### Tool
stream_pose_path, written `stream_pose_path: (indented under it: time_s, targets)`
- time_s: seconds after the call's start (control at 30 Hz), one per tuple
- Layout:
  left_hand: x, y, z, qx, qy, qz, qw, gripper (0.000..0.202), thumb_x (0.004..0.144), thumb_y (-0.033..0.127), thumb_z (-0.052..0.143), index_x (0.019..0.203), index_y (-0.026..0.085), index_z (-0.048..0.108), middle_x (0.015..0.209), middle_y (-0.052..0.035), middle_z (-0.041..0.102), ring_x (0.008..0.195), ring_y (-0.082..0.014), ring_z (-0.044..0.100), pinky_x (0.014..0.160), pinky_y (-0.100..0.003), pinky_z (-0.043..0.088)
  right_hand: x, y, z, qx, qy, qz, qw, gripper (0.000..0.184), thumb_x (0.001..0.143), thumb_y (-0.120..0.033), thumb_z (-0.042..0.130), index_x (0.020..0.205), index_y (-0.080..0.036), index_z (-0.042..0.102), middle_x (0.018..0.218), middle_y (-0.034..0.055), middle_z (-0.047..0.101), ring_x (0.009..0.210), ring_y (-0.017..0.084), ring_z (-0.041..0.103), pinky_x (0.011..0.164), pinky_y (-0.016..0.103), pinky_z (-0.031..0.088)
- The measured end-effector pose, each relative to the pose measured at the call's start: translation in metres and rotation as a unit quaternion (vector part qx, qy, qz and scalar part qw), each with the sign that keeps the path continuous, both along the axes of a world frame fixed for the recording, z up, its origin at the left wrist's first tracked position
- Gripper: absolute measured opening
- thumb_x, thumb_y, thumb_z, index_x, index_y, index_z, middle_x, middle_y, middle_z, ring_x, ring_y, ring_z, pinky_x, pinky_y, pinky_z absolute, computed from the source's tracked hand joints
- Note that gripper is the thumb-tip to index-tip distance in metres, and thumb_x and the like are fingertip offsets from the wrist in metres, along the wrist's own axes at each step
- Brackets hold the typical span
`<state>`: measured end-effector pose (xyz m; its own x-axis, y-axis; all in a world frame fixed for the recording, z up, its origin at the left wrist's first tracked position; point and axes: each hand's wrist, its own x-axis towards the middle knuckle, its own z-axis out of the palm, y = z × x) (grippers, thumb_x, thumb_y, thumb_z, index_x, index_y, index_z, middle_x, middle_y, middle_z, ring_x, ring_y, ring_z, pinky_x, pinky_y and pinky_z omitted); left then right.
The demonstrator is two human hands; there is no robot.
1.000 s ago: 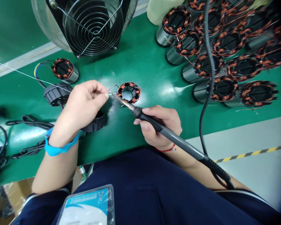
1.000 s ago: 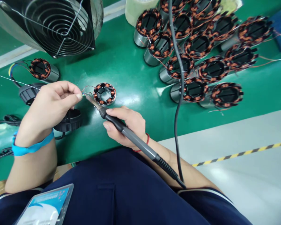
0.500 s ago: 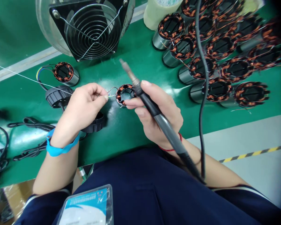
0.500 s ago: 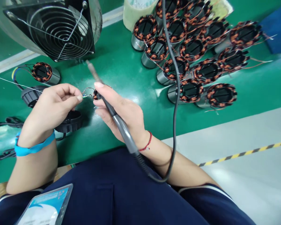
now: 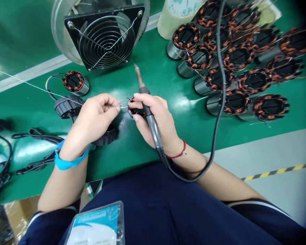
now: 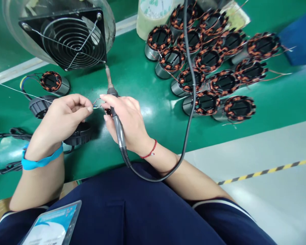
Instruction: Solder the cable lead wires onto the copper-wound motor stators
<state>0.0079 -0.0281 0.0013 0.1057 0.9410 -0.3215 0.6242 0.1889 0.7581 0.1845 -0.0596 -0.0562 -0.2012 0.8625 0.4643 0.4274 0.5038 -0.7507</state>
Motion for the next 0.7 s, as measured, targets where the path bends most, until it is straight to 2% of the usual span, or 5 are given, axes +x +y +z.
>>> stream_pose_path:
  time_s: [0.1, 0.27, 0.5, 0.7]
  targets:
    - [-0.002, -0.001, 0.0, 0.016, 0.005, -0.009, 1.0, 0.005, 0.079, 0.022, 0.061, 0.078, 0.018, 0.065, 0.067, 0.0012, 0.061, 0.056, -0.0111, 0.052, 0.052, -0.024, 0.038, -0.001, -0.001, -0.001, 0.002, 0.016, -0.017, 1.0, 0.033, 0.093, -0.024, 0.05, 0.127, -0.025, 0.048, 0.103, 0.0008, 0.073, 0.103, 0.021, 0.062, 0.097, 0.041, 0.044]
    - [-0.002, -0.003, 0.003, 0.023, -0.008, -0.013, 1.0, 0.005, 0.08, 0.021, 0.062, 0.078, 0.018, 0.065, 0.063, 0.0009, 0.062, 0.052, -0.011, 0.053, 0.049, -0.023, 0.04, -0.004, -0.002, -0.001, -0.023, -0.005, -0.047, 0.999, 0.037, 0.092, -0.026, 0.053, 0.129, -0.026, 0.047, 0.085, -0.0011, 0.071, 0.092, 0.022, 0.063, 0.096, 0.043, 0.043]
    - [0.001, -0.002, 0.01, -0.023, -0.054, -0.007, 0.998, 0.005, 0.078, 0.017, 0.061, 0.074, 0.017, 0.064, 0.066, 0.0, 0.063, 0.047, -0.0086, 0.053, 0.045, -0.021, 0.04, -0.015, -0.004, 0.002, -0.031, -0.043, -0.08, 0.995, 0.039, 0.094, -0.029, 0.05, 0.133, -0.028, 0.045, 0.096, 0.0006, 0.071, 0.094, 0.022, 0.062, 0.095, 0.041, 0.043]
    - [0.001, -0.002, 0.008, -0.005, -0.057, -0.011, 0.998, 0.004, 0.078, 0.016, 0.062, 0.074, 0.017, 0.063, 0.063, 0.0017, 0.06, 0.05, -0.0091, 0.053, 0.048, -0.022, 0.041, -0.023, -0.006, 0.004, -0.028, -0.04, -0.082, 0.995, 0.036, 0.096, -0.026, 0.047, 0.131, -0.026, 0.045, 0.093, 0.0003, 0.071, 0.093, 0.021, 0.062, 0.095, 0.038, 0.042]
